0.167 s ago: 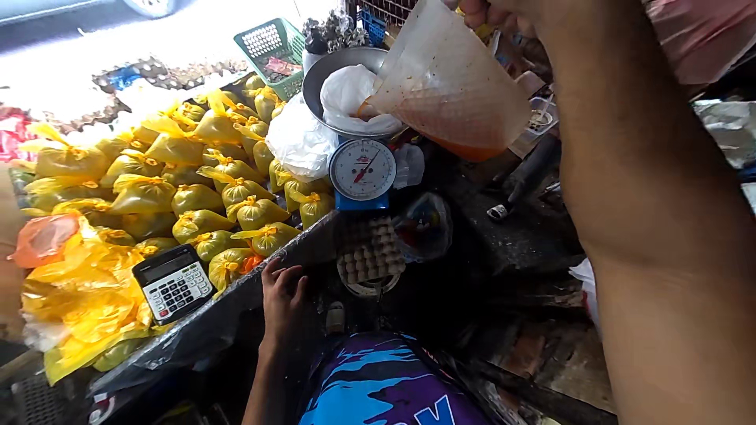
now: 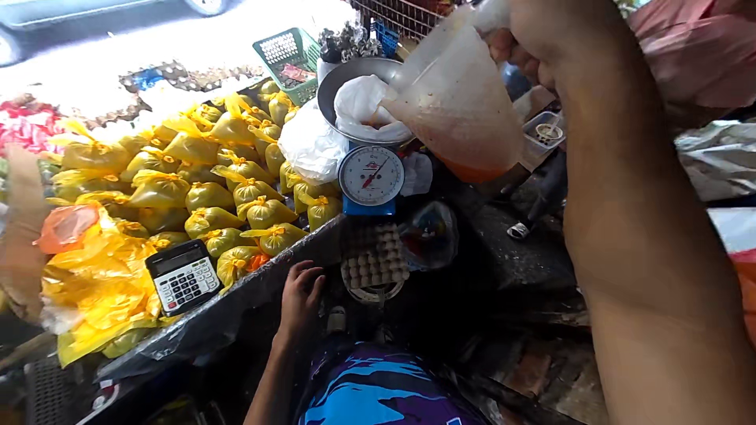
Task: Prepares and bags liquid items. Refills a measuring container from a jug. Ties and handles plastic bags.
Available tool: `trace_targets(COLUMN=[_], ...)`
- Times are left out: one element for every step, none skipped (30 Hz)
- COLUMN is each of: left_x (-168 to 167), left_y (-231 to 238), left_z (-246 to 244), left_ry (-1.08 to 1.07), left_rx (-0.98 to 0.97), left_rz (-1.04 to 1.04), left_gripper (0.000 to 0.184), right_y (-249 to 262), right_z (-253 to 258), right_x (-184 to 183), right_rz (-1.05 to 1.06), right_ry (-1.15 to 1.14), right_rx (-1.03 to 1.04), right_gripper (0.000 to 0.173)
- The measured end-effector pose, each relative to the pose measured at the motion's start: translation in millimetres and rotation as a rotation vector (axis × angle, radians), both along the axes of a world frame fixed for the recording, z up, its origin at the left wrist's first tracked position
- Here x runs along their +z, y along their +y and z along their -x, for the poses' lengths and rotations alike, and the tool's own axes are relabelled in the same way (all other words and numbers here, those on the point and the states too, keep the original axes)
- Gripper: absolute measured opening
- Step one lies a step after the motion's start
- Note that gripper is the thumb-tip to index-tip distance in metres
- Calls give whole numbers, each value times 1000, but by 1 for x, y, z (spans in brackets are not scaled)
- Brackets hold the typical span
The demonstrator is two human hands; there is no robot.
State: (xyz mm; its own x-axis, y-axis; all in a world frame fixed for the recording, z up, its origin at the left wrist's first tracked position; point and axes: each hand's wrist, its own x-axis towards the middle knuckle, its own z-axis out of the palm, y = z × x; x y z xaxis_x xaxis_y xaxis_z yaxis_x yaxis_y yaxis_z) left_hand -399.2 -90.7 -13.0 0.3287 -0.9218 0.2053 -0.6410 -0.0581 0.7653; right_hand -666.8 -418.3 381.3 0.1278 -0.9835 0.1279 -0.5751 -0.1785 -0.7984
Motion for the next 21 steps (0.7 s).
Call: trace_targets(left_x=[0, 1, 3, 7, 11, 15, 18, 22, 24, 27, 30, 32, 33, 34, 34, 33, 31, 29, 28, 27, 24], left_y=[-5, -12, -20, -29, -37, -47, -57, -67, -77, -85, -89, -92, -94, -94, -91, -86, -81, -75, -68, -60, -51], left_z=[3, 6, 12, 18, 25, 33, 42, 52, 63, 74, 87, 99, 110, 120, 129, 136, 144, 152, 162, 173, 183], left_ry=[33, 73, 124, 185, 249, 313, 374, 428, 476, 526, 577, 624, 692, 788, 899, 997, 1079, 1136, 1168, 1177, 1161], left_rx=[-31, -67, -110, -163, -221, -283, -354, -437, -534, -642, -764, -895, -1029, -1139, -1218, -1258, -1260, -1223, -1162, -1082, -1013], left_rz=[1, 8, 13, 7, -7, -24, -45, -79, -131, -196, -264, -335, -410, -502, -619, -755, -906, -1079, -1255, -1441, -1595], left_gripper=[26, 26, 26, 26, 26, 26, 27, 28, 29, 29, 28, 29, 34, 43, 52, 60, 65, 69, 74, 83, 88], right_y=[3, 6, 10, 17, 30, 45, 64, 83, 105, 128, 152, 174, 195, 216, 239, 263, 287, 311, 335, 360, 385], right_z=[5, 10, 17, 25, 32, 38, 43, 49, 55, 59, 62, 63, 61, 56, 48, 38, 29, 21, 14, 7, 2], right_x=[-5, -11, -21, -32, -45, -61, -80, -104, -131, -160, -192, -226, -256, -283, -307, -328, -348, -366, -384, -398, -411], right_rz=[42, 65, 86, 96, 94, 83, 73, 74, 57, 11, -48, -69, -65, -65, -64, -67, -55, -24, 13, 36, 42], right_ry=[-47, -100, -174, -252, -328, -397, -472, -556, -634, -697, -748, -804, -844, -853, -837, -802, -748, -679, -599, -511, -413], right_rx=[-4, -14, -42, -80, -122, -182, -246, -309, -375, -446, -517, -588, -656, -728, -795, -861, -916, -963, -1024, -1083, -1134], right_gripper=[26, 31, 35, 39, 43, 47, 50, 51, 52, 54, 56, 55, 54, 55, 58, 57, 52, 46, 40, 35, 34])
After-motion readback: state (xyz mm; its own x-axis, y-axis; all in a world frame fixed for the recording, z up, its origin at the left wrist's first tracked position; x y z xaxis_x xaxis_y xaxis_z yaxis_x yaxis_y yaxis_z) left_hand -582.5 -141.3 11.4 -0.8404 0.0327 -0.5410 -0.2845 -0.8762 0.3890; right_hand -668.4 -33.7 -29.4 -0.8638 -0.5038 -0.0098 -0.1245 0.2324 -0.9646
